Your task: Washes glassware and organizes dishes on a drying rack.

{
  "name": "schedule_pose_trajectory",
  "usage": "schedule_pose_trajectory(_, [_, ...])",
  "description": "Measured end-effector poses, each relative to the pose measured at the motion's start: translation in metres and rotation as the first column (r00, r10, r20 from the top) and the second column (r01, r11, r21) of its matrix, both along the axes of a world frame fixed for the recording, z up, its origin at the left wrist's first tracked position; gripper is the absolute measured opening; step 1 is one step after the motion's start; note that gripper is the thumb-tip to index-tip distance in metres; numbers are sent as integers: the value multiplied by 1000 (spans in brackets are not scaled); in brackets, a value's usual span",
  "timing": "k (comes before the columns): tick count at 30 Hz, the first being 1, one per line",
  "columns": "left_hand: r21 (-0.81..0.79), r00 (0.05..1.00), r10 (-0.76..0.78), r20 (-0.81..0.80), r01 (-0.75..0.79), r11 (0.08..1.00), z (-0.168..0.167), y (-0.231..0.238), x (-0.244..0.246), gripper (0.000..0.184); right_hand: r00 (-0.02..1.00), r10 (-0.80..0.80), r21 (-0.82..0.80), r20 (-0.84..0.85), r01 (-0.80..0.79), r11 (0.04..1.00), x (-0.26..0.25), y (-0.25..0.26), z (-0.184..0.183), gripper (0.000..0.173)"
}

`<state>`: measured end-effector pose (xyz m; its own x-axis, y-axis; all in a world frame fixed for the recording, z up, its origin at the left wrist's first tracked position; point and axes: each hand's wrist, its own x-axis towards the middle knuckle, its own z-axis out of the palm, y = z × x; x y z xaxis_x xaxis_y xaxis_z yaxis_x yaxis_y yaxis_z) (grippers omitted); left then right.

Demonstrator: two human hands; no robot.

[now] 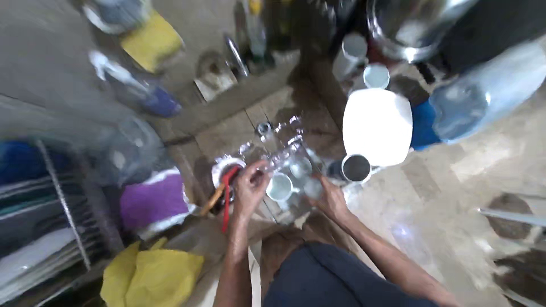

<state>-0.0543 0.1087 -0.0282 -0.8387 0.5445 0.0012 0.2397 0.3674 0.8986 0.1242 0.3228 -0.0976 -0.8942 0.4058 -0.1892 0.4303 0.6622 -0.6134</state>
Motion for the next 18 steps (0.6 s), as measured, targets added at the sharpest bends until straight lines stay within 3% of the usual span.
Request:
schedule_pose_trajectory(2, [21,997,52,59,-53,998,-3,-2,-18,30,999,20,-20,-37,-21,1000,8,2,27,73])
schedule_pose_trajectory(6, [59,986,143,87,-148,987,-13,9,-80,31,963,42,-51,-265,-57,997,8,15,107,72])
schedule_pose_trajectory(11, [87,949,278,149,-293,952,-33,58,-198,34,905,92,-7,-415,-104,995,-60,60,175,74])
schedule_pose_trajectory(15, [24,883,385,267,-406,914,-44,102,-277,38,939,14,-309,-343,-127,942,-159,99,172,74])
schedule_pose_trajectory(18, [-38,818,448,362,-467,883,-51,127,-307,45,972,36,-640,-233,-181,746,-233,125,129,60])
